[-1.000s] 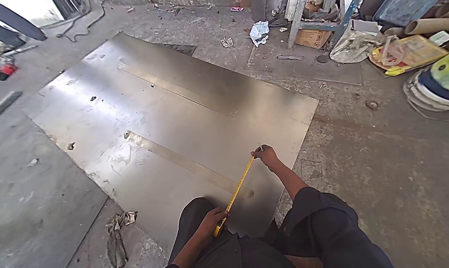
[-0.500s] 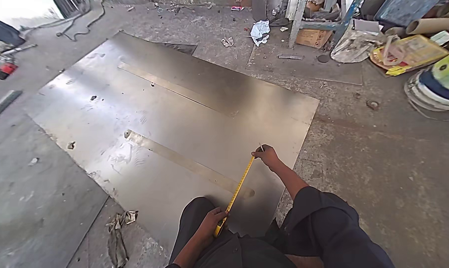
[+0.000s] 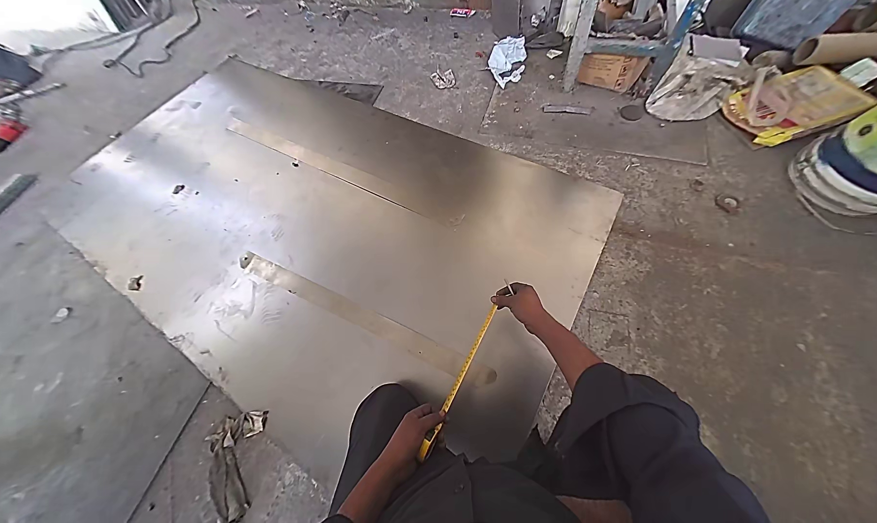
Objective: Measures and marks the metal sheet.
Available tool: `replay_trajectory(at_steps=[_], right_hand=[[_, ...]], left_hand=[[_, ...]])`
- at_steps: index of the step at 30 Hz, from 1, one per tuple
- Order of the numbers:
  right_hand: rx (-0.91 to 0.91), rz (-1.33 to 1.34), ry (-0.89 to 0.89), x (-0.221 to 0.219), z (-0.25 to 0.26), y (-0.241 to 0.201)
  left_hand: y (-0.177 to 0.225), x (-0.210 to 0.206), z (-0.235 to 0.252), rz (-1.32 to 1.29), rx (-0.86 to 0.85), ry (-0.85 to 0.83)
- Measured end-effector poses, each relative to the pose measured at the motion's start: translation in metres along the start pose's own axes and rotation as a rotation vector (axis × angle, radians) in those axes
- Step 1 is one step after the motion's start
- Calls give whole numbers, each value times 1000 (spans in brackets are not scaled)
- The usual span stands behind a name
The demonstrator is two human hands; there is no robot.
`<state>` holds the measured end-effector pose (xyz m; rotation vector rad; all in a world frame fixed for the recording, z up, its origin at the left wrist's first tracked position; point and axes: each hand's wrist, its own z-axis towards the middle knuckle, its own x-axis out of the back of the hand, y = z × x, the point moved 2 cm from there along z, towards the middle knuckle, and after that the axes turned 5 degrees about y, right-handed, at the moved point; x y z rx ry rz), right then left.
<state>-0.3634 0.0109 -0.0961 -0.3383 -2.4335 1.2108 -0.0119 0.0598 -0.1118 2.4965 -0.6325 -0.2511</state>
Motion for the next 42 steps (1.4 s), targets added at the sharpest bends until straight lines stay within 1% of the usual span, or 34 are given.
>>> replay_trajectory(at_steps=[42], right_hand=[[-13, -30, 1, 1, 5, 5]], left_hand=[[1, -1, 2, -23, 26, 34]])
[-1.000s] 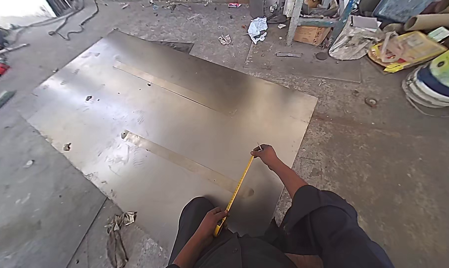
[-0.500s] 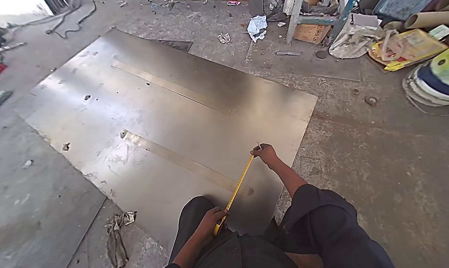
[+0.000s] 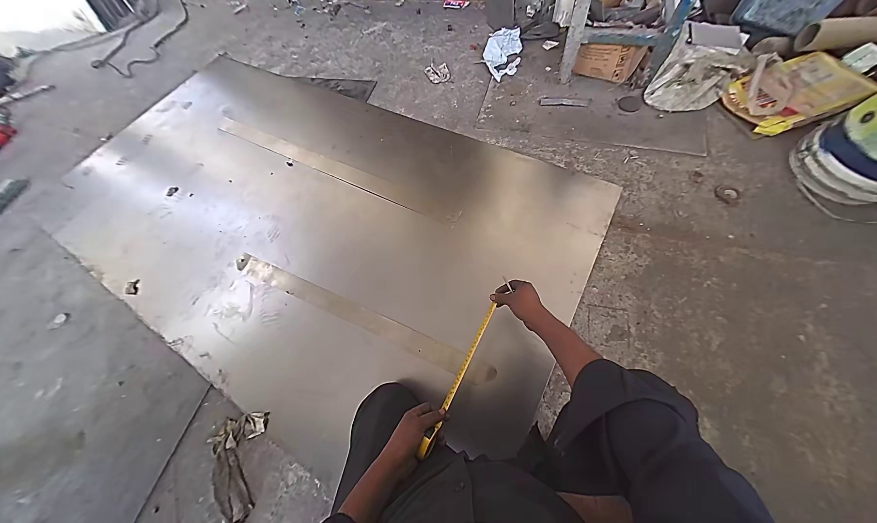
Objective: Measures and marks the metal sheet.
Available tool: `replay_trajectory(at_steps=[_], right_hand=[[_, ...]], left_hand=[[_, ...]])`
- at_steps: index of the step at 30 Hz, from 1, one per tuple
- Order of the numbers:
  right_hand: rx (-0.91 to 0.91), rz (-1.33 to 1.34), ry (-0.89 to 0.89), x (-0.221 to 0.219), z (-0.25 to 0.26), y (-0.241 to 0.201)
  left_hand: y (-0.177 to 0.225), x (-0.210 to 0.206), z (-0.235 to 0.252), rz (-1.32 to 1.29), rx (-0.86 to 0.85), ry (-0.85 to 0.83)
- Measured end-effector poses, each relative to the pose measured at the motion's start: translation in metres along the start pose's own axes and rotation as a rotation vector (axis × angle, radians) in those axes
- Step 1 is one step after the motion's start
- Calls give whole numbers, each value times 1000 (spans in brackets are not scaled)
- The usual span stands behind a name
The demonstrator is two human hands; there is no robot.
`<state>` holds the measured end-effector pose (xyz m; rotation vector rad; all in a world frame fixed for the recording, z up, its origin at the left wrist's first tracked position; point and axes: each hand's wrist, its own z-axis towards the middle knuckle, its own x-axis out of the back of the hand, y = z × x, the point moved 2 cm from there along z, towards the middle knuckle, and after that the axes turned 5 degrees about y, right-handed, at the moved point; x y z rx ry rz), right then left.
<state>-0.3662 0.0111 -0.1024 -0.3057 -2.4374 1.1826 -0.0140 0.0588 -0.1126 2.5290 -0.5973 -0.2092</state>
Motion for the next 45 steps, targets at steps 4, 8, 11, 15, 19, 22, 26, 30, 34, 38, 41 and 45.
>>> replay_trajectory(at_steps=[4, 8, 11, 15, 19, 22, 26, 30, 34, 38, 41, 45], right_hand=[[1, -7, 2, 0, -1, 0], [-2, 0, 7, -1, -1, 1], [-7, -3, 6, 0, -2, 0], [-10, -6, 3, -1, -3, -2], [-18, -16, 3, -2, -3, -2], [-6, 7, 2, -2, -2, 0], [-8, 6, 2, -3, -1, 0], [-7, 3, -2, -1, -2, 0], [-11, -5, -6, -1, -2, 0], [-6, 1, -5, -1, -1, 1], [-13, 6, -8, -1, -1, 0], [-15, 6, -7, -2, 0, 0]], left_hand=[[0, 0, -1, -2, 4, 0], [-1, 1, 0, 4, 9, -4], [0, 1, 0, 7, 2, -7], [0, 2, -2, 4, -3, -8], [0, 2, -2, 4, -2, -12], [-2, 3, 0, -8, 5, -12], [-2, 3, 0, -11, 12, -13], [-1, 1, 0, 5, 17, -9], [-2, 1, 1, 4, 15, -5], [-2, 1, 2, -3, 10, -5], [0, 0, 0, -9, 16, -7], [-1, 1, 2, -14, 16, -8]])
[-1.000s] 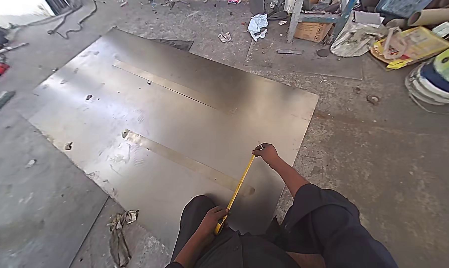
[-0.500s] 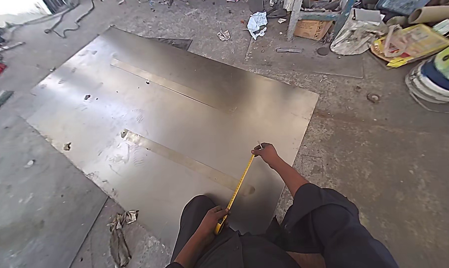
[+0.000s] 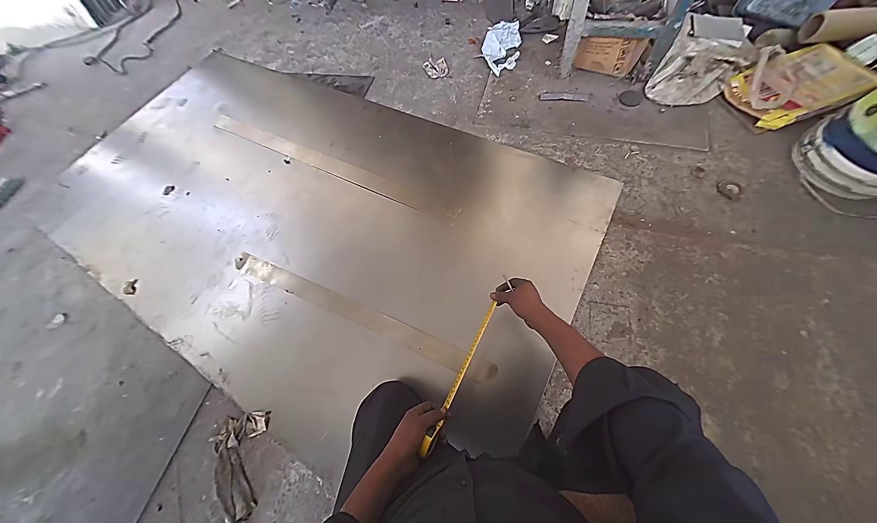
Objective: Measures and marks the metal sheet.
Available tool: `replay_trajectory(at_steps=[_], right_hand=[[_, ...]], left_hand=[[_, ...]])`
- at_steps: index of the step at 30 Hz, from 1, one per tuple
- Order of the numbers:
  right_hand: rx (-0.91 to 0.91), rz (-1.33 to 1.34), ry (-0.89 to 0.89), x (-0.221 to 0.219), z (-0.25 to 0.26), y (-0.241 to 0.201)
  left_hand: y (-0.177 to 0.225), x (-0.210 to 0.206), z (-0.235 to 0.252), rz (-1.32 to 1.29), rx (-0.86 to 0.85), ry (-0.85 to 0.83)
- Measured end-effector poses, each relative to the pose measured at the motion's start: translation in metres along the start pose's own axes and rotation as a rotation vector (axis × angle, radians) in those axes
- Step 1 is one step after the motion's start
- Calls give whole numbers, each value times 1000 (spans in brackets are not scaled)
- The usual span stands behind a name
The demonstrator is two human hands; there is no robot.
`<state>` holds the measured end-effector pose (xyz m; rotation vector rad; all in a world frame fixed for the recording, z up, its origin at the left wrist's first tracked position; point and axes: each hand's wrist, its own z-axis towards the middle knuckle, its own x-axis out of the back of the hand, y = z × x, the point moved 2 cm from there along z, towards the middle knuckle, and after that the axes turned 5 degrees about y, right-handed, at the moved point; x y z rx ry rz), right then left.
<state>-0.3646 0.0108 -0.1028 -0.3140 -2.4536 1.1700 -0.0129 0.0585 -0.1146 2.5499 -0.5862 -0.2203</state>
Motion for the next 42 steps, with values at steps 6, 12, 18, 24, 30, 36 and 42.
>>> replay_trajectory(at_steps=[6, 12, 18, 24, 30, 36, 42], right_hand=[[1, -9, -2, 0, 0, -1], [2, -6, -4, -1, 2, 2], [-3, -8, -2, 0, 2, 1], [-2, -10, 0, 0, 2, 0], [-9, -10, -4, -1, 2, 1], [-8, -10, 8, 0, 1, 1], [-7, -19, 2, 0, 0, 1]], left_hand=[[0, 0, 0, 9, -4, -1], [-2, 1, 2, 0, -1, 6], [-1, 1, 1, 4, 0, -1], [-1, 1, 2, 9, -3, -6], [-1, 1, 2, 0, 1, -4], [-2, 1, 1, 5, 3, 0], [-1, 0, 0, -16, -5, -1]])
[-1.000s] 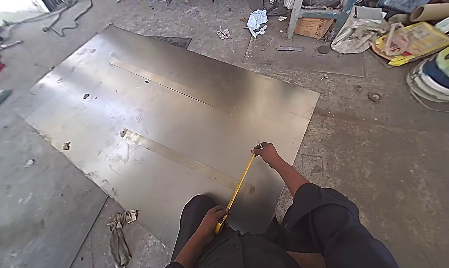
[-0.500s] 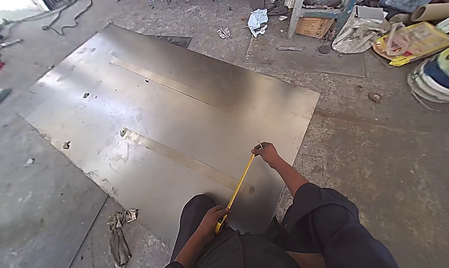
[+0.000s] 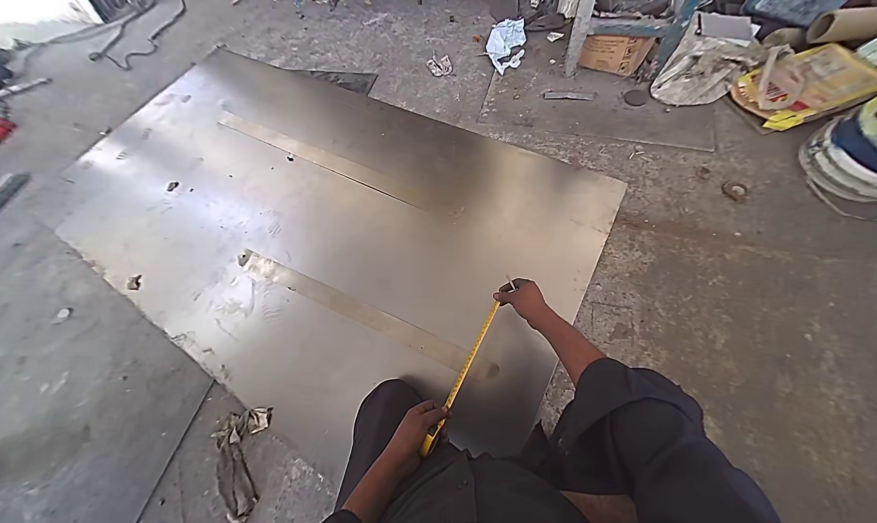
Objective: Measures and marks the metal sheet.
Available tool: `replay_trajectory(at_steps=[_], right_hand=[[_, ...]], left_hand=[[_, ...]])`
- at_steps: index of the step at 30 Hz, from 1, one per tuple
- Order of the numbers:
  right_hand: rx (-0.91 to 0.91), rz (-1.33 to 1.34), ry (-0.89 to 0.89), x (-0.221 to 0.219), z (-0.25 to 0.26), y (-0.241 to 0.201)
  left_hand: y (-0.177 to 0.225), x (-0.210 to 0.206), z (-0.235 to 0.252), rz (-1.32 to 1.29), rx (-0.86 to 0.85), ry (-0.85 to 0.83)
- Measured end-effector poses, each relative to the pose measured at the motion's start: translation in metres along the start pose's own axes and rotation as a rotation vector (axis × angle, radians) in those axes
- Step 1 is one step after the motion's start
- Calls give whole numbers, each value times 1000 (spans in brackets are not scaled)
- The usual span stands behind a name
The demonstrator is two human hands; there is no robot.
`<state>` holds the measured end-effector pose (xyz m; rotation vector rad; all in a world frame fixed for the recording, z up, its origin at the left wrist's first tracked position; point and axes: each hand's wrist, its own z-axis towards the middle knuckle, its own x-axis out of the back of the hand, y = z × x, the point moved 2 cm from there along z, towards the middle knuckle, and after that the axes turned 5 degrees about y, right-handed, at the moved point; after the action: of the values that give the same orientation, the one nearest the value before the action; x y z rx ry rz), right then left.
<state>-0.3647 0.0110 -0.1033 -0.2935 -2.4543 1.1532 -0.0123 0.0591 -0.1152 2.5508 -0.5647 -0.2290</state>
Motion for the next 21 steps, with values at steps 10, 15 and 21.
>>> replay_trajectory(at_steps=[10, 15, 21], right_hand=[[-11, 23, 5, 0, 1, 0], [-61, 41, -16, 3, -5, -3], [-123, 172, -104, -2, -15, -8]], left_hand=[[6, 1, -1, 32, 2, -1], [23, 26, 1, 204, -110, 4], [70, 95, 3, 564, -251, 71]])
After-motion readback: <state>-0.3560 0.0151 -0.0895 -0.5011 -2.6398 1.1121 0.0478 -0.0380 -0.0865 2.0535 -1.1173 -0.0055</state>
